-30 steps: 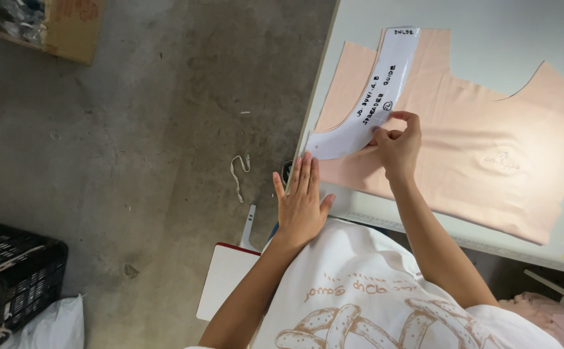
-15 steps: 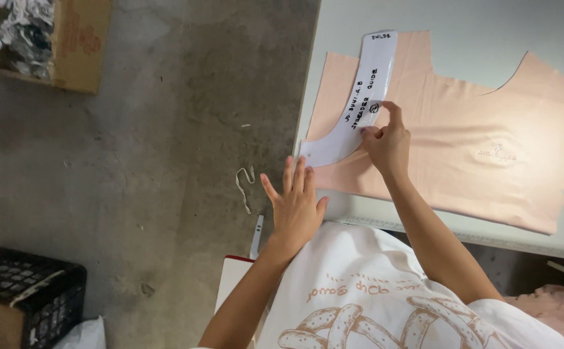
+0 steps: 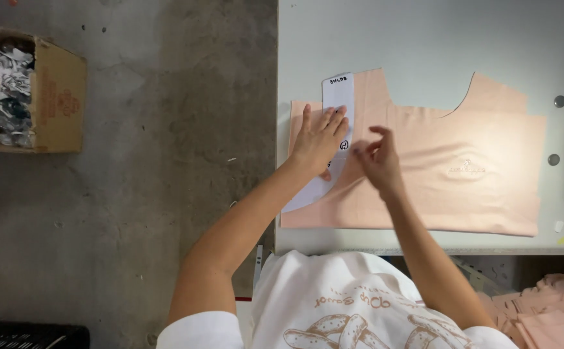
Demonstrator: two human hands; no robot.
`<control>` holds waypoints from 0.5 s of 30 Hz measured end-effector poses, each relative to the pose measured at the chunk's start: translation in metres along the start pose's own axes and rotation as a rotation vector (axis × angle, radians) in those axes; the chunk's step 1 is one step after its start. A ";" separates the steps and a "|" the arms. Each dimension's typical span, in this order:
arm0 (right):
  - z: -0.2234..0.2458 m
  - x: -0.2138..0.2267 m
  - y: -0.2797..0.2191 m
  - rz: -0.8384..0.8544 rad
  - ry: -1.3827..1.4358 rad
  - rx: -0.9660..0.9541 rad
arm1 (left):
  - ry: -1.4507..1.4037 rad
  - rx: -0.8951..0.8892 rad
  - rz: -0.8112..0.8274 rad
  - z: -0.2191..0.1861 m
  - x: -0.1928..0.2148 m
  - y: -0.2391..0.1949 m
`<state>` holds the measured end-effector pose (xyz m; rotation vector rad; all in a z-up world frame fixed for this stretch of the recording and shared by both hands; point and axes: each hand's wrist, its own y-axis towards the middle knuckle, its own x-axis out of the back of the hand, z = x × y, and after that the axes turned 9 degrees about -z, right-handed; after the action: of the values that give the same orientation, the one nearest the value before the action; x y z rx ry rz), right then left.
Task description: Marking and aligning fabric garment pieces using paper templates and a small marking tool on a workbench.
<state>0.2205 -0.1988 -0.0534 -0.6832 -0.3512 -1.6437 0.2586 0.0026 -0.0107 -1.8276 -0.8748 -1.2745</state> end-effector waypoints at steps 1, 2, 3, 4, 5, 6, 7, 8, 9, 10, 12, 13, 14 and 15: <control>0.016 0.005 0.011 0.004 -0.004 -0.004 | -0.006 0.001 0.004 0.000 0.005 0.000; 0.029 0.011 0.019 0.035 0.129 -0.018 | 0.012 0.018 0.027 -0.003 0.009 -0.001; 0.043 0.016 0.027 0.064 0.262 -0.033 | 0.030 0.034 0.050 -0.005 0.012 -0.002; 0.047 0.017 0.036 0.072 0.252 -0.033 | 0.019 0.040 0.049 -0.008 0.018 -0.005; 0.051 0.017 0.045 0.056 0.226 0.012 | 0.010 0.074 0.042 -0.010 0.023 -0.008; 0.056 0.015 0.055 0.044 0.204 0.061 | 0.005 0.112 0.034 -0.011 0.029 -0.011; 0.058 0.013 0.063 0.055 0.197 0.063 | -0.004 0.123 0.034 -0.011 0.030 -0.011; 0.060 0.011 0.068 0.051 0.129 0.085 | -0.033 0.135 0.023 -0.010 0.030 -0.012; 0.061 0.008 0.073 0.047 0.061 0.107 | -0.062 0.147 0.011 -0.011 0.030 -0.014; 0.063 0.007 0.073 0.056 0.054 0.105 | -0.072 0.154 0.014 -0.011 0.031 -0.018; 0.068 0.005 0.078 0.035 -0.014 0.180 | -0.074 0.187 -0.002 -0.010 0.037 -0.021; 0.063 0.005 0.081 0.041 -0.020 0.184 | -0.081 0.193 -0.005 -0.009 0.037 -0.021; 0.058 0.005 0.082 0.032 -0.065 0.205 | -0.067 0.191 0.005 -0.010 0.037 -0.021; 0.053 0.006 0.083 0.023 -0.110 0.226 | -0.053 0.190 0.015 -0.010 0.038 -0.020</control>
<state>0.3132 -0.1889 -0.0211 -0.6048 -0.5971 -1.5197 0.2472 0.0089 0.0314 -1.7213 -0.9748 -1.0984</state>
